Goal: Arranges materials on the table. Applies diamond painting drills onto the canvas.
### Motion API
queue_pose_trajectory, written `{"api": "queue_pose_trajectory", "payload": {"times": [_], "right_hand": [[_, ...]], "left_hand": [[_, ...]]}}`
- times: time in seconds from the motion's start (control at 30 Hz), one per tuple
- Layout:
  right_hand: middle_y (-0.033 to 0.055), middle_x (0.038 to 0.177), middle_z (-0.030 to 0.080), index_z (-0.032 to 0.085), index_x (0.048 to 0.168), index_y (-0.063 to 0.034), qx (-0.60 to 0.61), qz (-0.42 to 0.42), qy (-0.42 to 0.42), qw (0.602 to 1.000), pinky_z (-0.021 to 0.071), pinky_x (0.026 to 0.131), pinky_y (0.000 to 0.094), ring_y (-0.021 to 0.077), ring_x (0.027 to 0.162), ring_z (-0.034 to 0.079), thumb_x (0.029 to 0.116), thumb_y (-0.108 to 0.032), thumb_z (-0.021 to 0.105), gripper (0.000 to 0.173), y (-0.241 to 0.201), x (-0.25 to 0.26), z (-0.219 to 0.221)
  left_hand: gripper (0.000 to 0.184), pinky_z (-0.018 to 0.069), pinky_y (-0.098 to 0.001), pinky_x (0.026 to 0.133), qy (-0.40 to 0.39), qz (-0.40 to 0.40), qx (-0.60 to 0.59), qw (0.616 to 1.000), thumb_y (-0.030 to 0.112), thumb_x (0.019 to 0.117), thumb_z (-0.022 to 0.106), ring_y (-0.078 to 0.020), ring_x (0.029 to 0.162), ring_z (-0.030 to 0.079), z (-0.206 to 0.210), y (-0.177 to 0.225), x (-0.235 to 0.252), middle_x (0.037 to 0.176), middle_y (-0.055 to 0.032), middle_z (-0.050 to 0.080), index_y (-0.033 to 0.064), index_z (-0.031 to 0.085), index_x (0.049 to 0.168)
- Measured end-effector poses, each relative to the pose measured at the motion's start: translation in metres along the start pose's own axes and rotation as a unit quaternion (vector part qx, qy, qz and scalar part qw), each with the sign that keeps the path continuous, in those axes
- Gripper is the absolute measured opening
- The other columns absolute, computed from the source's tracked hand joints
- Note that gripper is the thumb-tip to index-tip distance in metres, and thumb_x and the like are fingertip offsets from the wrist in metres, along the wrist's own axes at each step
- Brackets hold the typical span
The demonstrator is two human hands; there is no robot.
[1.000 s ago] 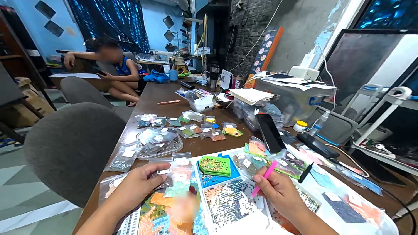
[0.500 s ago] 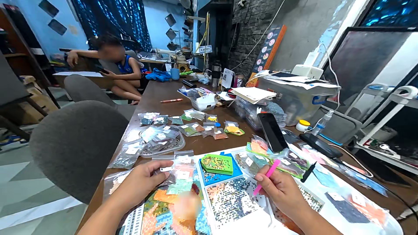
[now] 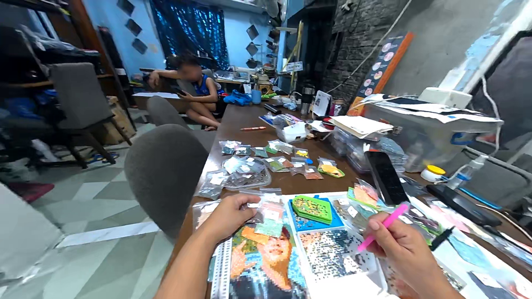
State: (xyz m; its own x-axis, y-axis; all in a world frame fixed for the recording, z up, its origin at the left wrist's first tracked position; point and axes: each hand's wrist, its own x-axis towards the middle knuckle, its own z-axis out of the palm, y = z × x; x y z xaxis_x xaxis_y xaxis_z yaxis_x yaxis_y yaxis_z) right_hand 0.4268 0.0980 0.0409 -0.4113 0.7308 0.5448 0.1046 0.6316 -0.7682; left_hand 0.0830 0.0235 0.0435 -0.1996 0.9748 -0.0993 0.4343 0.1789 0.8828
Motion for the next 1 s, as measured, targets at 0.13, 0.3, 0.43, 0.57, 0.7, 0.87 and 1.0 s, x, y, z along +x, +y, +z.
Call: {"api": "queue_pose_trajectory", "payload": {"times": [0.13, 0.3, 0.43, 0.57, 0.7, 0.87, 1.0], "right_hand": [[-0.0157, 0.068, 0.062, 0.062, 0.088, -0.0237, 0.041, -0.006, -0.050, 0.998, 0.0493, 0.051, 0.0122, -0.0064, 0.057, 0.058, 0.1044, -0.044, 0.054, 0.027, -0.022, 0.004, 0.018], [-0.0131, 0.068, 0.060, 0.060, 0.089, -0.0186, 0.088, -0.051, -0.127, 0.987, 0.0486, 0.052, 0.0107, -0.0080, 0.058, 0.057, 0.1062, -0.043, 0.051, 0.031, -0.039, 0.012, 0.047], [-0.0123, 0.068, 0.058, 0.060, 0.089, -0.0163, 0.095, -0.058, -0.155, 0.982, 0.0494, 0.053, 0.0111, -0.0079, 0.058, 0.056, 0.1063, -0.043, 0.051, 0.033, -0.044, 0.021, 0.064], [-0.0130, 0.067, 0.058, 0.061, 0.088, -0.0174, 0.089, -0.035, -0.151, 0.984, 0.0495, 0.053, 0.0122, -0.0065, 0.057, 0.057, 0.1064, -0.039, 0.052, 0.030, -0.041, 0.027, 0.073], [-0.0148, 0.066, 0.057, 0.061, 0.087, -0.0197, 0.106, -0.013, -0.127, 0.986, 0.0475, 0.051, 0.0118, -0.0069, 0.055, 0.055, 0.1057, -0.040, 0.053, 0.028, -0.032, 0.023, 0.077], [-0.0134, 0.065, 0.054, 0.060, 0.085, -0.0158, 0.095, -0.034, -0.153, 0.983, 0.0458, 0.051, 0.0105, -0.0089, 0.055, 0.053, 0.1059, -0.040, 0.053, 0.032, -0.023, 0.012, 0.076], [-0.0121, 0.063, 0.052, 0.058, 0.085, -0.0142, 0.094, -0.052, -0.153, 0.982, 0.0438, 0.050, 0.0096, -0.0090, 0.054, 0.051, 0.1063, -0.039, 0.053, 0.034, -0.020, 0.011, 0.078]], "left_hand": [[0.026, 0.0532, -0.0304, 0.082, -0.007, -0.002, -0.018, 1.000, 0.009, 0.1004, 0.063, -0.0119, 0.089, 0.064, 0.001, 0.002, 0.000, 0.111, -0.0081, 0.068, 0.0060, 0.067, 0.126], [0.026, 0.0530, -0.0308, 0.082, -0.011, 0.004, -0.022, 1.000, 0.007, 0.0999, 0.063, -0.0123, 0.089, 0.064, 0.002, 0.002, 0.002, 0.109, -0.0092, 0.068, 0.0050, 0.067, 0.126], [0.030, 0.0532, -0.0302, 0.082, -0.013, 0.008, -0.034, 0.999, 0.006, 0.0987, 0.065, -0.0125, 0.090, 0.064, 0.002, 0.002, 0.002, 0.112, -0.0102, 0.067, 0.0049, 0.065, 0.129], [0.049, 0.0543, -0.0297, 0.077, 0.001, 0.028, -0.081, 0.996, -0.001, 0.0904, 0.072, -0.0127, 0.085, 0.064, 0.001, 0.000, 0.002, 0.116, -0.0095, 0.066, 0.0093, 0.061, 0.137], [0.059, 0.0563, -0.0335, 0.085, 0.012, 0.036, -0.097, 0.995, -0.004, 0.0872, 0.074, -0.0160, 0.097, 0.067, -0.002, 0.001, 0.002, 0.129, -0.0107, 0.064, 0.0119, 0.057, 0.142], [0.038, 0.0504, -0.0280, 0.070, 0.036, 0.024, -0.059, 0.997, 0.003, 0.0976, 0.065, -0.0103, 0.080, 0.060, -0.003, 0.002, -0.001, 0.120, -0.0070, 0.065, 0.0097, 0.063, 0.135], [0.023, 0.0503, -0.0252, 0.069, 0.039, 0.011, -0.051, 0.998, 0.007, 0.1010, 0.062, -0.0075, 0.076, 0.061, -0.002, 0.000, -0.001, 0.108, -0.0043, 0.070, 0.0090, 0.069, 0.123]]}}
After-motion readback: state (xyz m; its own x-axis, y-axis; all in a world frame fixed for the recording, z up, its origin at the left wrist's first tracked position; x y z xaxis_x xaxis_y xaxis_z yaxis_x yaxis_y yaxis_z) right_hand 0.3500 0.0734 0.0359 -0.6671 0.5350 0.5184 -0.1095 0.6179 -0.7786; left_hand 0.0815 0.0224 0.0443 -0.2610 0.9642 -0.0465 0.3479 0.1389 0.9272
